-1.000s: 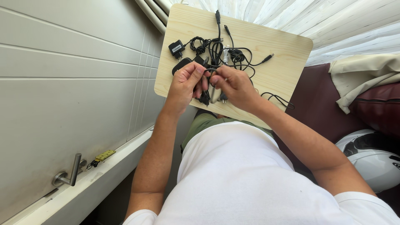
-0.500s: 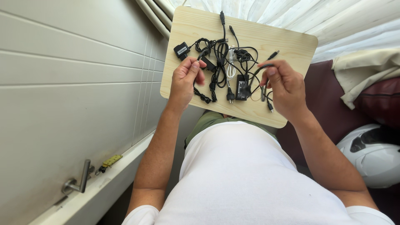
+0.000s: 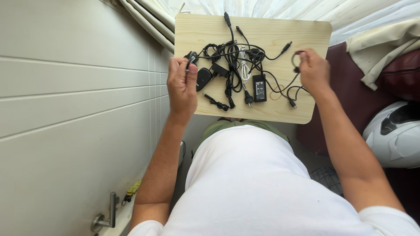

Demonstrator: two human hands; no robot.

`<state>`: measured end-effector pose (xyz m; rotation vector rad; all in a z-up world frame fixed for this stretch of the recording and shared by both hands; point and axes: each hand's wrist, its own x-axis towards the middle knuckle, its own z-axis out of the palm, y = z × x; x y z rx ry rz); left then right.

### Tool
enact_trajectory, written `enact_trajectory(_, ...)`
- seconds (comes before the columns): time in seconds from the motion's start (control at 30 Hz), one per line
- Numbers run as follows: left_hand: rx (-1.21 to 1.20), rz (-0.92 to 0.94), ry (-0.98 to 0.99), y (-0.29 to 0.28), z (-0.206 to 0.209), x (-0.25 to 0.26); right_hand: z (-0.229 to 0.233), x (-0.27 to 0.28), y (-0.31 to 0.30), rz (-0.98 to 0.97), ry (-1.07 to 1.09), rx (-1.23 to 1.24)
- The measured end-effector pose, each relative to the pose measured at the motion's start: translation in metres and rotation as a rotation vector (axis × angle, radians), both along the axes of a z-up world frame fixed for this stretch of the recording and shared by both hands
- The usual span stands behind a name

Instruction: The person picks up several electronic cables and power adapters from a cluttered desk, carries them to a small wooden table, and uses a rubber band to bundle them together.

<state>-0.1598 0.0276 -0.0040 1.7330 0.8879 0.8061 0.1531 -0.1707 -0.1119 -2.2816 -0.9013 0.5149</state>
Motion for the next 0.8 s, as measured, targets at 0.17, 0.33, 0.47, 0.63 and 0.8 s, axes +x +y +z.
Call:
enact_trajectory(0.17, -0.093, -0.163, -0.154, 0.010, 0.003, -0.003, -0.060, 0.004, 0.007, 0.050, -0.104, -0.331)
enact_trajectory(0.33, -0.396, -0.265, -0.367, 0.025, -0.002, -0.008, -0.038, -0.014, 0.021, 0.131, -0.359, -0.143)
enact_trajectory(0.47, -0.627, -0.279, -0.622, 0.032, -0.007, 0.001, 0.012, -0.080, 0.051, 0.190, -0.062, 0.197)
enact_trajectory(0.63, -0.709, -0.114, -0.750, 0.046, -0.010, 0.012, 0.053, -0.142, 0.081, 0.442, 0.173, 0.229)
enact_trajectory(0.8, -0.400, 0.054, -0.403, 0.060, -0.017, 0.008, 0.078, -0.133, 0.077, 0.368, 0.234, -0.025)
